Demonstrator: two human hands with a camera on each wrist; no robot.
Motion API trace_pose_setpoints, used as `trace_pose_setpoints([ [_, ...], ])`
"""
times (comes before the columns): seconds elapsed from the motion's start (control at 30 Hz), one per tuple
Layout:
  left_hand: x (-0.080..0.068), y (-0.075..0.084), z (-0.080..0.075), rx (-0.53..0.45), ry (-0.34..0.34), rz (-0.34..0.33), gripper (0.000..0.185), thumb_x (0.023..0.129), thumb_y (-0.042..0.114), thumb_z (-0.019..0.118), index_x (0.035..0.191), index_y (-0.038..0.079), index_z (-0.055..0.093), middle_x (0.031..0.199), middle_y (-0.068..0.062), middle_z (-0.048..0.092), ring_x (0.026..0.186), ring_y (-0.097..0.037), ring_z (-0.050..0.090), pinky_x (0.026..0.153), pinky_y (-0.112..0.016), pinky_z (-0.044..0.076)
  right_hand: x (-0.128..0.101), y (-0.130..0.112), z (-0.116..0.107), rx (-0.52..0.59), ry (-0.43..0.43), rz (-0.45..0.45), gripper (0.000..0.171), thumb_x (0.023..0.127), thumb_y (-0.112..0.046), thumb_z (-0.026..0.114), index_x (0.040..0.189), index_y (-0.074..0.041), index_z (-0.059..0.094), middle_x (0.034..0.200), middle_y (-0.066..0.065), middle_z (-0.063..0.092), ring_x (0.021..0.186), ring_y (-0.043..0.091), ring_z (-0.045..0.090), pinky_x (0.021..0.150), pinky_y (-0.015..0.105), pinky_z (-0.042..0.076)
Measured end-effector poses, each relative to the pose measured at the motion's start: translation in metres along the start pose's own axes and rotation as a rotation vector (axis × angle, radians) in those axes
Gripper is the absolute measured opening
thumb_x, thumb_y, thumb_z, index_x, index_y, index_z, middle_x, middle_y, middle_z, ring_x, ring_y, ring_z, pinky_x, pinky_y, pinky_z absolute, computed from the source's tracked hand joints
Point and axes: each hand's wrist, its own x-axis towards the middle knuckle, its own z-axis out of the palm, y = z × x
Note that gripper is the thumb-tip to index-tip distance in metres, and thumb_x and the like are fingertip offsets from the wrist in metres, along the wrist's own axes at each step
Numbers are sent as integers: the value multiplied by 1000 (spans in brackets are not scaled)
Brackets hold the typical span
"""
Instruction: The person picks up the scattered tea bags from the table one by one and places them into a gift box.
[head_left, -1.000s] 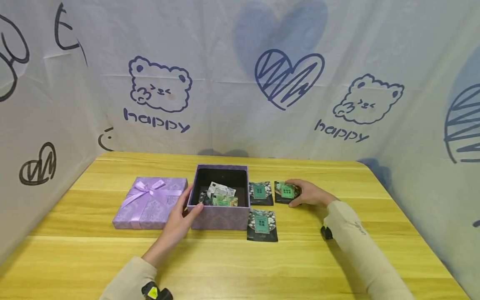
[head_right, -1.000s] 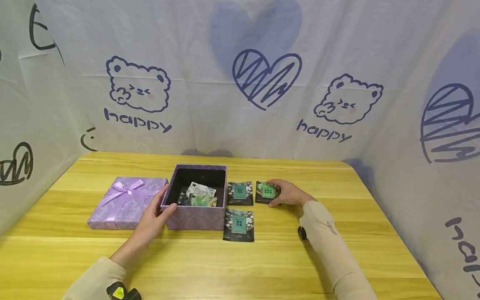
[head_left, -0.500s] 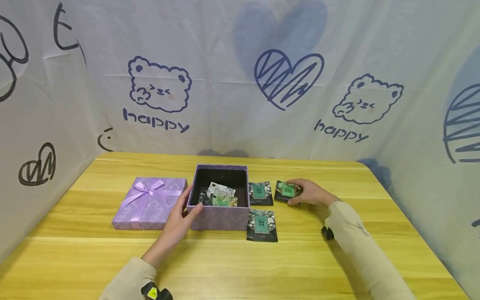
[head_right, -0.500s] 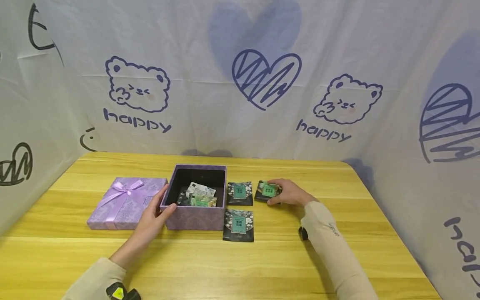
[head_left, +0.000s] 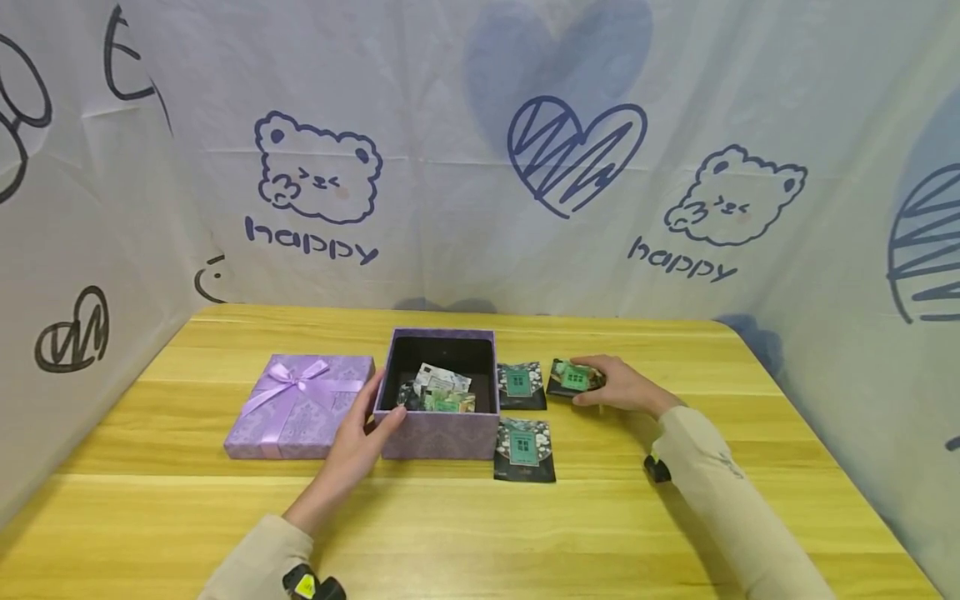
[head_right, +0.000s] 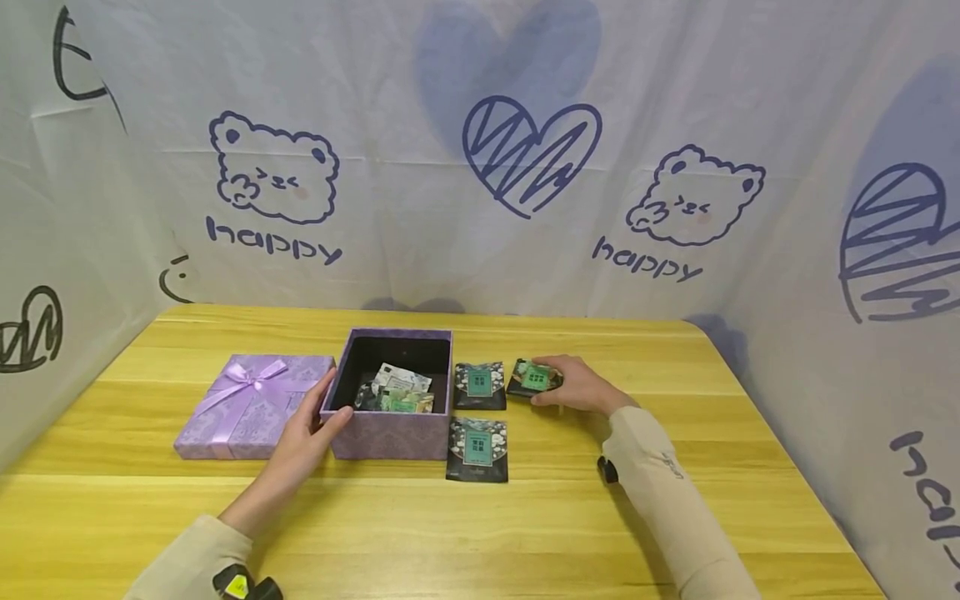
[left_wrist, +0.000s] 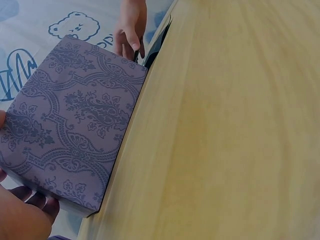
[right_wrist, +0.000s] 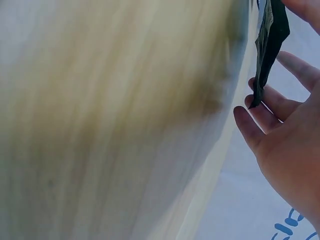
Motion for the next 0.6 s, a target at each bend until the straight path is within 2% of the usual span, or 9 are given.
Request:
trace_pose_setpoints([
  [0.17, -1, 0, -1, 2, -1, -2, 66, 97, 15, 58, 153, 6, 23, 153, -24, 25, 138, -39, 28, 112, -50, 26, -1, -4, 1, -14, 12, -23, 77, 82, -24, 77, 144, 2, 41, 142, 28, 40, 127, 46, 38, 104, 63, 33],
  [0.37, -1, 0, 0, 0, -4, 1, 67, 97, 14, 58, 153, 6, 23, 153, -25, 27, 138, -39, 30, 112, -50, 28, -5, -12, 0, -33, 34, -12, 77, 81, -25, 78, 144, -1, 42, 144, 26, 39, 131, 47, 33, 105, 65, 29],
  [0.6, 0, 1, 0, -5, 0, -4, 66, 97, 14, 58, 153, 6, 23, 153, -25, 27, 137, -39, 30, 112, -50, 27, -10, -21, -3, -58, 64, -46, 73, 83, -24, 76, 144, -2, 43, 145, 24, 40, 133, 45, 31, 106, 66, 25],
])
